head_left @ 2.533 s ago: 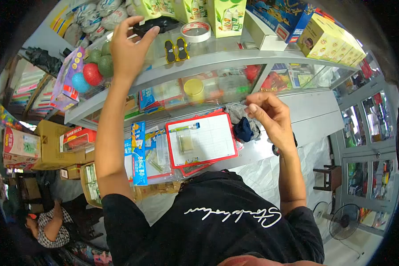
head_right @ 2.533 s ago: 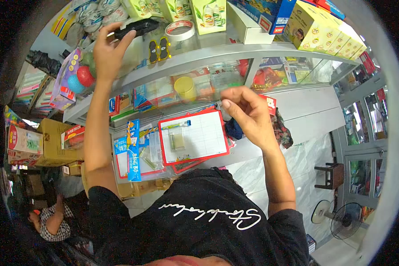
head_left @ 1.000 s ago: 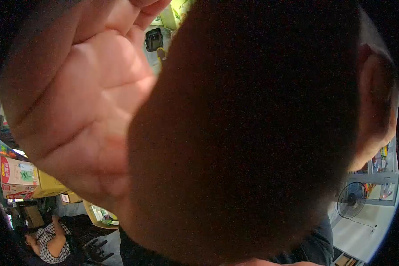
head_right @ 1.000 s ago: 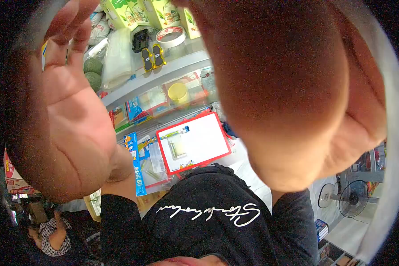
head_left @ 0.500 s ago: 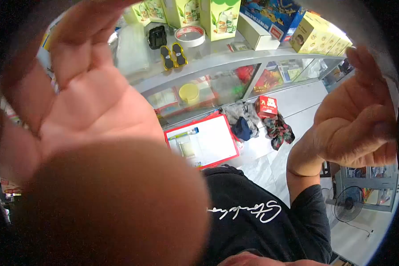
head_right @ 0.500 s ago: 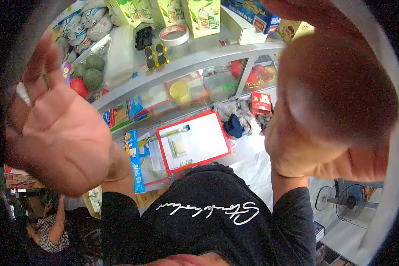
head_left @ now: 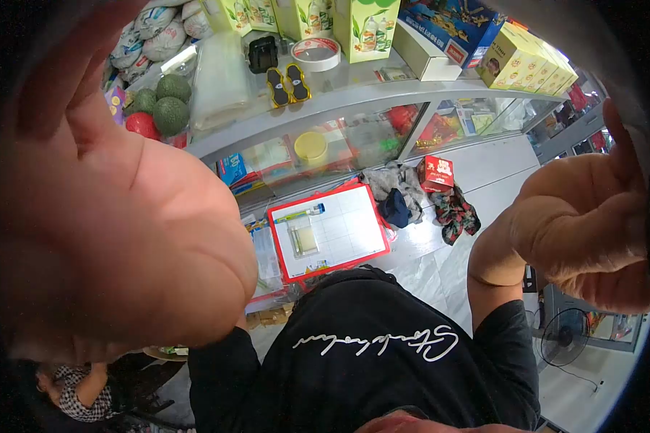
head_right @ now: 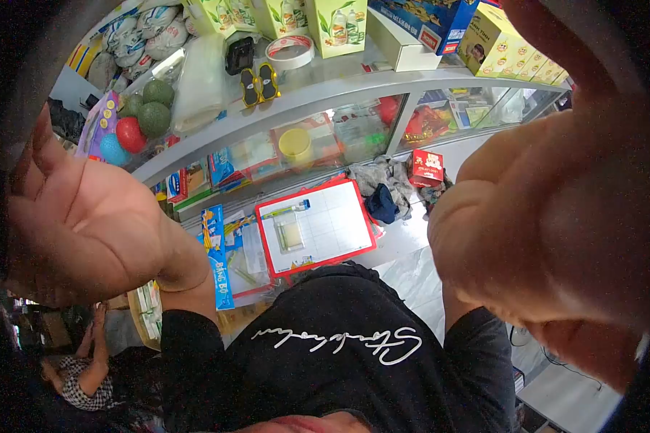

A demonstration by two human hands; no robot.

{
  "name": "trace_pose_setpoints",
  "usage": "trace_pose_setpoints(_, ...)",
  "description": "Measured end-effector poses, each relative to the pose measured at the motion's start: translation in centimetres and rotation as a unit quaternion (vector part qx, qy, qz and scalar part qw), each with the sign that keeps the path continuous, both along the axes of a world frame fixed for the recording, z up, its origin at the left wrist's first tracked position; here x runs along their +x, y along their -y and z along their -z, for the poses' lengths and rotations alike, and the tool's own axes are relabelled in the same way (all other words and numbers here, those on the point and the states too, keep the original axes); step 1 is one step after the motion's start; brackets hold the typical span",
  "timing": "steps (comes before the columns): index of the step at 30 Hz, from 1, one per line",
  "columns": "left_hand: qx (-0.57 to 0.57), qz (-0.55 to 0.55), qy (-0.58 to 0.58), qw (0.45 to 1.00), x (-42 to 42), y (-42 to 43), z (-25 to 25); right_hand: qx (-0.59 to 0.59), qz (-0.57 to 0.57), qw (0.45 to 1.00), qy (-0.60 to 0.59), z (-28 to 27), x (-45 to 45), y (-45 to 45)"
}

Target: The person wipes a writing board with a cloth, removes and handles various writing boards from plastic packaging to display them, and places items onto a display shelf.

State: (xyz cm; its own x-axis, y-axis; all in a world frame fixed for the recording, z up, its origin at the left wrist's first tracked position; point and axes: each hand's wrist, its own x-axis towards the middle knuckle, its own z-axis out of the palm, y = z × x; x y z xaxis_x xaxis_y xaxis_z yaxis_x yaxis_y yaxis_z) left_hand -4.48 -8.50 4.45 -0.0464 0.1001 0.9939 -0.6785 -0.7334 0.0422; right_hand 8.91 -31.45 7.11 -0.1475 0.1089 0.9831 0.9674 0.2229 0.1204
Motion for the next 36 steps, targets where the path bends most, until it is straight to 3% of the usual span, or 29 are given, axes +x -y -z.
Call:
trace_pose_setpoints(31,-0.008,-0.129,0.040,0.991,-8.9,-1.2,5.7,-0.095,0.012,0.992,-0.076,8.3,-6.8,-6.4)
trace_pose_setpoints(33,-0.099,-0.301,-0.249,0.915,-11.4,-0.9,9.4,-0.146,0.023,0.979,-0.141,10.7,-6.8,-6.3)
trace_pose_setpoints(34,-0.141,-0.242,-0.267,0.922,-10.8,-2.6,13.2,-0.197,0.054,0.955,-0.217,13.8,-6.7,-6.4)
trace_pose_setpoints(35,-0.266,-0.191,-0.314,0.891,-10.4,-2.7,17.3,-0.226,0.040,0.930,-0.287,17.4,-6.4,-6.8)
trace_pose_setpoints(36,-0.344,-0.167,-0.418,0.824,-10.8,-2.4,21.1,-0.294,0.078,0.891,-0.338,21.2,-6.1,-6.5)
